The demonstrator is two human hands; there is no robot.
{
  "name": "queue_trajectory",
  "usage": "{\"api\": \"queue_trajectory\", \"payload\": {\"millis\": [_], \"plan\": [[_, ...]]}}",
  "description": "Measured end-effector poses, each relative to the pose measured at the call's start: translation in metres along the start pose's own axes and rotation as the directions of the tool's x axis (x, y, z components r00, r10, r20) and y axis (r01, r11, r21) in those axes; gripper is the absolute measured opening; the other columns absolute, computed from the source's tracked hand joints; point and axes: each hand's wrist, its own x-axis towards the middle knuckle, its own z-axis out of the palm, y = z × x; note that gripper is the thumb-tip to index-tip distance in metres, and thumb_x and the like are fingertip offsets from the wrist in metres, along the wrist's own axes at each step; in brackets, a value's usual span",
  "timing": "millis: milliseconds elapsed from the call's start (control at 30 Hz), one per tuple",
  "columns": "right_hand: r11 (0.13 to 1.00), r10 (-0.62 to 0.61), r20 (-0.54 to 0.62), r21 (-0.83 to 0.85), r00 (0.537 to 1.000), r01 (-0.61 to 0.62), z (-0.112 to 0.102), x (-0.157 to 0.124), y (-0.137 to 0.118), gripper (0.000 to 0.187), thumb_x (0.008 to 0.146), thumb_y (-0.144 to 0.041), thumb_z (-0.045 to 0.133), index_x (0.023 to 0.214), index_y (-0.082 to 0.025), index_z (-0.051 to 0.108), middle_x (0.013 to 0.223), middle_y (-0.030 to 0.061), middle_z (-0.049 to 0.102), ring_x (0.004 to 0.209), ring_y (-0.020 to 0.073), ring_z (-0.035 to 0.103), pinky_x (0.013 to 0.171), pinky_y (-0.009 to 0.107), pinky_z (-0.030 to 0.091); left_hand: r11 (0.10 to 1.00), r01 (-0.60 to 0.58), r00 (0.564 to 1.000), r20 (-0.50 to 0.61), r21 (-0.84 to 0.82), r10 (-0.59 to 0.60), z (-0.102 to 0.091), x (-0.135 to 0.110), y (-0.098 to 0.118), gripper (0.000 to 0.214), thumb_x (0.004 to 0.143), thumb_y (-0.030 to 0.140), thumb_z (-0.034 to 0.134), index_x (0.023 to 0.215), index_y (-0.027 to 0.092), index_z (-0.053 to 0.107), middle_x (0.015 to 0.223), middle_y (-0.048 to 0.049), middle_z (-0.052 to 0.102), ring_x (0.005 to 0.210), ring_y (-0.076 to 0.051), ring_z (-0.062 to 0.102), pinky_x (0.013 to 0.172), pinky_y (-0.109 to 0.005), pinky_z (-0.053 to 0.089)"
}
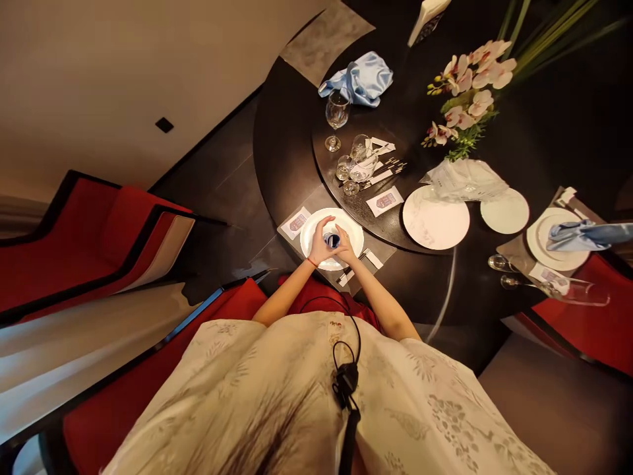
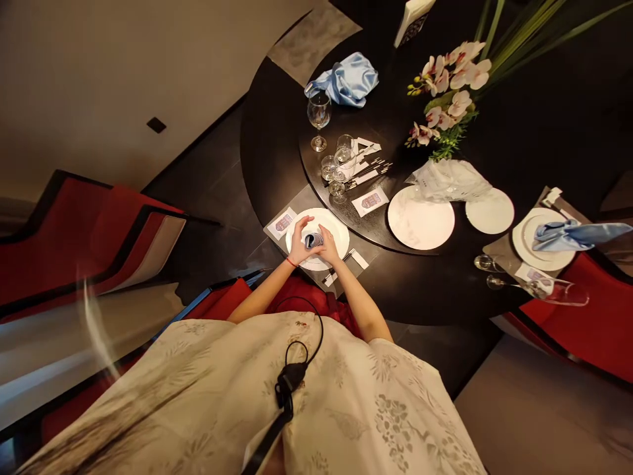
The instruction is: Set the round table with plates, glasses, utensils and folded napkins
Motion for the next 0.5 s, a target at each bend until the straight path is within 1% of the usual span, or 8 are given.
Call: {"api": "queue_trajectory", "payload": {"millis": [67,133,233,300,367,433,500], "plan": [[1.0,0.018,0.003,-0.025,1.0,-0.018,-0.007,-0.008,-0.001,0.093,0.076,-0.044,0.07,0.15,-0.006,0.028,0.151,0.0252,0.035,0.139,0.0328,0.034,0.117,0.048,0.027,0.997,0.048,0.998,0.032,0.055,-0.05,-0.005,-0.005,-0.011,0.108,0.053,0.052,0.089,0.141,0.015,0.038,0.145,-0.022,0.043,0.137,-0.032,0.042,0.111,-0.042,0.037],[0.999,0.022,0.02,-0.034,1.0,-0.021,-0.013,-0.017,-0.001,0.097,0.074,-0.045,0.073,0.15,-0.006,0.028,0.151,0.0251,0.034,0.141,0.033,0.032,0.118,0.048,0.025,0.992,0.083,0.993,0.082,0.091,-0.09,-0.007,-0.011,-0.023,0.105,0.053,0.053,0.088,0.139,0.015,0.041,0.144,-0.0223,0.044,0.137,-0.033,0.042,0.11,-0.043,0.037],[0.999,0.034,0.009,-0.035,0.999,-0.034,-0.019,-0.031,-0.002,0.093,0.076,-0.043,0.073,0.15,-0.01,0.028,0.152,0.023,0.035,0.141,0.0321,0.032,0.117,0.048,0.026,0.987,0.114,0.982,0.139,0.117,-0.13,-0.002,-0.018,-0.037,0.095,0.055,0.047,0.088,0.135,0.016,0.046,0.142,-0.02,0.047,0.136,-0.032,0.042,0.111,-0.043,0.037],[0.997,0.075,-0.03,-0.033,0.997,-0.076,-0.022,-0.038,-0.001,0.09,0.078,-0.041,0.071,0.151,-0.013,0.027,0.152,0.0214,0.035,0.141,0.0312,0.032,0.116,0.049,0.027,0.977,0.167,0.973,0.138,0.133,-0.185,0.004,-0.02,-0.043,0.089,0.058,0.041,0.086,0.134,0.016,0.047,0.143,-0.0184,0.047,0.135,-0.03,0.043,0.11,-0.042,0.038],[0.992,0.124,-0.07,-0.03,0.99,-0.126,-0.025,-0.046,0.003,0.089,0.078,-0.037,0.071,0.151,-0.013,0.027,0.152,0.0209,0.036,0.141,0.0309,0.033,0.116,0.049,0.027,0.965,0.212,0.964,0.128,0.152,-0.232,0.011,-0.019,-0.048,0.076,0.062,0.037,0.083,0.129,0.016,0.051,0.14,-0.0167,0.05,0.133,-0.028,0.045,0.108,-0.041,0.039],[0.987,0.153,-0.096,-0.03,0.984,-0.156,-0.029,-0.054,0.011,0.088,0.077,-0.033,0.071,0.15,-0.012,0.028,0.151,0.0209,0.037,0.14,0.0306,0.034,0.117,0.048,0.027,0.963,0.218,0.963,0.128,0.157,-0.239,0.016,-0.015,-0.054,0.056,0.067,0.033,0.078,0.116,0.016,0.058,0.133,-0.0149,0.056,0.128,-0.026,0.049,0.108,-0.041,0.039],[0.985,0.166,-0.112,-0.031,0.98,-0.17,-0.032,-0.061,0.021,0.085,0.076,-0.03,0.071,0.149,-0.012,0.031,0.15,0.0204,0.039,0.139,0.0303,0.036,0.117,0.047,0.028,0.967,0.212,0.959,0.161,0.138,-0.233,0.021,-0.007,-0.059,0.037,0.07,0.03,0.073,0.103,0.016,0.062,0.121,-0.0127,0.063,0.119,-0.024,0.055,0.107,-0.041,0.04]]}}
